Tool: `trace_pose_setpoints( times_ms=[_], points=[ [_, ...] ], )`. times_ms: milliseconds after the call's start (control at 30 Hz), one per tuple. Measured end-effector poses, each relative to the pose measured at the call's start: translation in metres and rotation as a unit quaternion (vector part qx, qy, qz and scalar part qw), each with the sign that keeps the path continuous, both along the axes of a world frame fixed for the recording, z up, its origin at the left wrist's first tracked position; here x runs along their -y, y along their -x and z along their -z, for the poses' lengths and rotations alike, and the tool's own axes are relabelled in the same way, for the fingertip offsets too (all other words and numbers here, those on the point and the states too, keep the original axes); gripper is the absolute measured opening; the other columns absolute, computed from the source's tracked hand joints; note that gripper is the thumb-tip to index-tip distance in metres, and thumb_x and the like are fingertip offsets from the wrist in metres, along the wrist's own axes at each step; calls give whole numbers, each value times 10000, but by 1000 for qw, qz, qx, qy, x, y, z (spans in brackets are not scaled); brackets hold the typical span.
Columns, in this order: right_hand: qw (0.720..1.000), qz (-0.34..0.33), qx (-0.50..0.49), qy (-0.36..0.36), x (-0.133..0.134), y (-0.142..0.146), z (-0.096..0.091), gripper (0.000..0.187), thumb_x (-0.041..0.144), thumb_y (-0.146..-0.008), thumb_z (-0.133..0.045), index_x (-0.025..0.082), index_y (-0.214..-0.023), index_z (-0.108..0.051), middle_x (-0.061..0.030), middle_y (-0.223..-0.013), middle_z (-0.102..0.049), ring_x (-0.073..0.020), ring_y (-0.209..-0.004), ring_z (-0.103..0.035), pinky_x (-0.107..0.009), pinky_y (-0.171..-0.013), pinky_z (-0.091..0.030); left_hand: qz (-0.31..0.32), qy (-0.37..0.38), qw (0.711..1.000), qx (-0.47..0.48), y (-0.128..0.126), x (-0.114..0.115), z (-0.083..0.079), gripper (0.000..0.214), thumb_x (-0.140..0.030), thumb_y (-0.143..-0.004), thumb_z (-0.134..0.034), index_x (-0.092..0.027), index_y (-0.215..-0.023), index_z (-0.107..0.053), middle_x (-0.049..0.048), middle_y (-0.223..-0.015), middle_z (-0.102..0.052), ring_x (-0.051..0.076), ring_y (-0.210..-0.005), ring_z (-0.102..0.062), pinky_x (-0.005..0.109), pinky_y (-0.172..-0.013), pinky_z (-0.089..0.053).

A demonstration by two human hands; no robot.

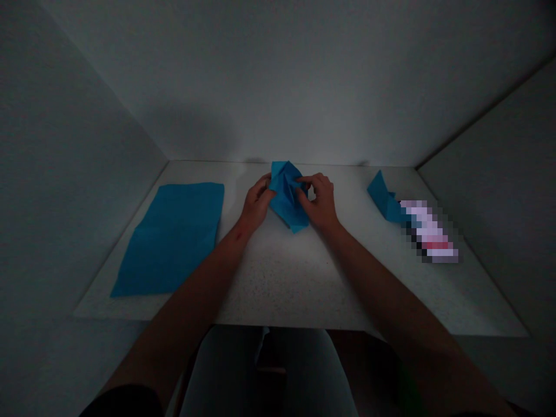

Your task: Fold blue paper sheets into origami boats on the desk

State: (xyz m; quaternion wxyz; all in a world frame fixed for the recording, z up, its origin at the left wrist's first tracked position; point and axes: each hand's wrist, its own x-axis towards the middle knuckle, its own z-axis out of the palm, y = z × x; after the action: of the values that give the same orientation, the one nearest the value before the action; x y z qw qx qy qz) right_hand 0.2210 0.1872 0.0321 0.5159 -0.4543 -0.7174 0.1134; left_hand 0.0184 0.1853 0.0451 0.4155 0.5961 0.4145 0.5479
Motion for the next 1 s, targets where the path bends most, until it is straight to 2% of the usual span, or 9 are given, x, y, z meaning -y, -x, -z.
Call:
trace_pose_setpoints(
  times_ms=[100,167,233,333,467,667,800,900,1000],
  points=[
    [1000,11,10,3,1,1,0,224,413,-969,-715,277,-1145,-697,-47,-957,-662,-275,-977,-603,-483,-981,-431,45,-51,998,-15,-3,2,1,337,-391,-964,-652,-229,-720,-484,92,-1243,-767,288,-1176,-726,448,-978,-606],
    [1000,19,10,6,1,2,1,241,456,-970,-705,270,-1118,-667,-48,-977,-672,-266,-954,-598,-469,-949,-441,77,-104,991,-29,-4,3,2,394,-437,-993,-636,-229,-719,-442,111,-1449,-715,311,-1339,-676,511,-1100,-557],
    [1000,22,9,8,1,2,2,258,494,-963,-693,263,-1065,-638,-43,-975,-667,-257,-931,-590,-457,-926,-451,101,-150,982,-53,-5,5,3,397,-469,-1005,-642,-232,-748,-455,127,-1540,-666,311,-1417,-635,543,-1172,-506],
    [1000,14,-13,15,0,3,3,249,510,-999,-619,263,-973,-595,-30,-930,-635,-242,-905,-576,-428,-887,-458,105,-183,973,-90,-5,8,2,369,-460,-1009,-661,-235,-774,-487,136,-1548,-661,290,-1425,-636,535,-1197,-494],
    [994,-36,-98,28,-1,5,-3,248,469,-1042,-531,262,-915,-583,-14,-876,-586,-212,-847,-553,-373,-810,-454,69,-176,978,-84,-6,10,1,383,-451,-1026,-645,-234,-759,-478,145,-1478,-707,286,-1373,-678,526,-1164,-531],
    [968,-117,-206,81,-2,5,-8,310,440,-943,-578,250,-704,-523,5,-733,-524,-187,-741,-520,-344,-738,-453,-33,-129,991,-30,-7,6,7,359,-535,-995,-693,-232,-871,-547,114,-1265,-782,241,-1176,-755,416,-1000,-610],
    [921,-173,-315,150,-4,3,-5,415,492,-858,-619,252,-575,-433,29,-596,-377,-152,-582,-393,-312,-579,-378,-87,-111,990,17,-6,3,7,388,-591,-978,-726,-244,-949,-555,73,-1143,-768,208,-1049,-749,352,-909,-603],
    [892,-171,-378,178,-9,-2,-7,530,588,-833,-622,264,-551,-311,40,-573,-269,-140,-534,-312,-304,-521,-349,-135,-97,986,31,-3,-1,7,450,-644,-959,-739,-249,-916,-527,22,-907,-676,177,-854,-686,304,-772,-567],
    [891,-126,-411,150,-18,-10,-8,562,673,-859,-587,267,-610,-289,33,-618,-275,-155,-566,-379,-308,-551,-424,-159,-63,985,38,0,-5,8,490,-674,-935,-755,-254,-911,-503,-22,-792,-554,147,-730,-595,268,-659,-501]
  ],
)
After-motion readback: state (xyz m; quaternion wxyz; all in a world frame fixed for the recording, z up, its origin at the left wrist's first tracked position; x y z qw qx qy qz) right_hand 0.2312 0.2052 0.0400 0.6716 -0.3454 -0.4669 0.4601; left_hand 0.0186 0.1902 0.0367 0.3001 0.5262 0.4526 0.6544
